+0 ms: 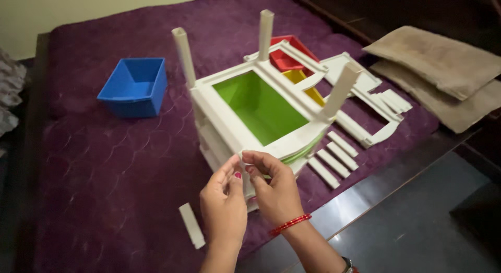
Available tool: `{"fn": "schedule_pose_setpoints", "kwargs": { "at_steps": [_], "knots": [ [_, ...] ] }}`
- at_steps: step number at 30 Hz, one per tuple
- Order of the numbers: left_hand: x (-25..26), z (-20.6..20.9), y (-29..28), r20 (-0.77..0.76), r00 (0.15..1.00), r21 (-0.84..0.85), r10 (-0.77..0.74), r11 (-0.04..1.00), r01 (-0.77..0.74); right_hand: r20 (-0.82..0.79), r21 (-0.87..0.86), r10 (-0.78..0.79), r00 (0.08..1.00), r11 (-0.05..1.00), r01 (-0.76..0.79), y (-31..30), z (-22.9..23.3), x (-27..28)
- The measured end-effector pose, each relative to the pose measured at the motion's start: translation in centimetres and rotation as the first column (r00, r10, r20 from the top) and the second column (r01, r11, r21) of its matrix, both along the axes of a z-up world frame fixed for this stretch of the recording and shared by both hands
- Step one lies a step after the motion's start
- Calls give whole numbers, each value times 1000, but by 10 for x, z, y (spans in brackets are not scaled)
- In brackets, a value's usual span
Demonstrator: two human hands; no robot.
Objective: The person assembles modular plastic storage units by inserting white plastic legs into frames and attaching colored bins. They repeatedly insert legs into frames, then place bins into the frames, and remove bins to continue assembling additional units.
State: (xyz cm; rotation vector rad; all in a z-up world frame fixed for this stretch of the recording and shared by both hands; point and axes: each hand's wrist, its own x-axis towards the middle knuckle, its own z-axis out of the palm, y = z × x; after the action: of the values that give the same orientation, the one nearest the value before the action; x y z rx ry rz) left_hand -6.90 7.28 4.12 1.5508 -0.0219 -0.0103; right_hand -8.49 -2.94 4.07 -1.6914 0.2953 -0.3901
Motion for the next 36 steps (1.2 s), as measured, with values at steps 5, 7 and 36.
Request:
{"fn": "schedule_pose_setpoints", "kwargs": {
  "at_steps": [5,7,36],
  "knots": [
    [-24,5,-62,32,999,-72,-22,997,24,8,-36,-22,1000,999,22,-67,16,-19],
    [-29,5,-91,52,999,-100,-18,995,23,23,-62,-19,1000,998,20,-92,23,-26],
    [73,-20,-279,168,984,195,-64,980,31,60,-534,-143,988,832,153,-286,-30,52]
  ]
}}
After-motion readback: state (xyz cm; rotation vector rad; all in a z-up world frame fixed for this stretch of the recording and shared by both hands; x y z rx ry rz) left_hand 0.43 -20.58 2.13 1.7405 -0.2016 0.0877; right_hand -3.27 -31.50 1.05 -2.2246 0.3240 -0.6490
